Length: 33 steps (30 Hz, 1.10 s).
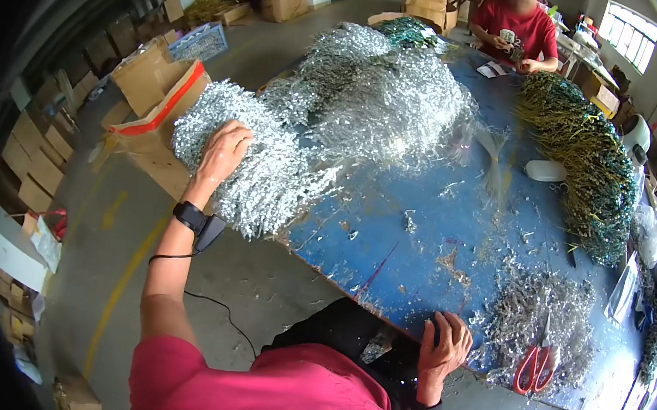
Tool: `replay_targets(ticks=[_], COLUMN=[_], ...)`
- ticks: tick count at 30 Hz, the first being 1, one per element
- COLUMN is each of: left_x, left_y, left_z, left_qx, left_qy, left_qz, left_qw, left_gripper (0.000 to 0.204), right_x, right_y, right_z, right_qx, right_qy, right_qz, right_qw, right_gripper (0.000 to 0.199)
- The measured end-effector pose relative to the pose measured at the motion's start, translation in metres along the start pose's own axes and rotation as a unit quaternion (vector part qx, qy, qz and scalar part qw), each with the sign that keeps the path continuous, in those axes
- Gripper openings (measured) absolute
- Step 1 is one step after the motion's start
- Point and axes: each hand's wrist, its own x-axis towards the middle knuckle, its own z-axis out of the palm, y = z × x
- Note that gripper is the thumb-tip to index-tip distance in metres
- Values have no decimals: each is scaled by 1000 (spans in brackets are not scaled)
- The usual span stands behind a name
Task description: Cutting strips of silver plastic tinsel using red-handled scissors at a manufacturing workbench.
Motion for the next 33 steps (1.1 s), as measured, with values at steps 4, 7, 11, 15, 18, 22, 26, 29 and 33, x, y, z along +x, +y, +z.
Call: replay_targets(ticks=[4, 7, 11, 15, 18, 22, 26, 29, 33], left_x=[27, 65, 135, 188, 206, 210, 203, 199, 192], left_y=[36, 29, 8, 8, 44, 49, 38, 50, 42], left_z=[-1, 36, 95, 142, 170, 195, 189, 171, 169], left_qx=[44, -81, -140, -99, -86, -107, -138, -151, -105], left_qy=[54, 12, -38, -25, -34, -34, -23, -67, -104], left_qz=[18, 16, -16, -15, -9, 46, 94, 92, 111], left_qw=[997, 996, 989, 995, 996, 993, 986, 982, 983], left_gripper=[8, 13, 18, 35, 48, 51, 34, 28, 44], right_x=[-2, -6, -6, 3, -2, -1, -1, 1, -2], right_y=[1, 4, -1, -1, 3, 0, 3, 4, 3], right_z=[1, 3, 1, 7, 4, -1, 5, 1, 5], right_qx=[-1, -7, -13, -2, -14, -10, -14, -14, -23], right_qy=[-3, -1, 10, 2, 0, -7, -11, -10, 1], right_qz=[1, 11, 8, 4, 12, 10, 12, 22, 16], right_qw=[1000, 1000, 1000, 1000, 1000, 1000, 1000, 1000, 1000], right_gripper=[20, 18, 18, 20, 20, 20, 21, 21, 21])
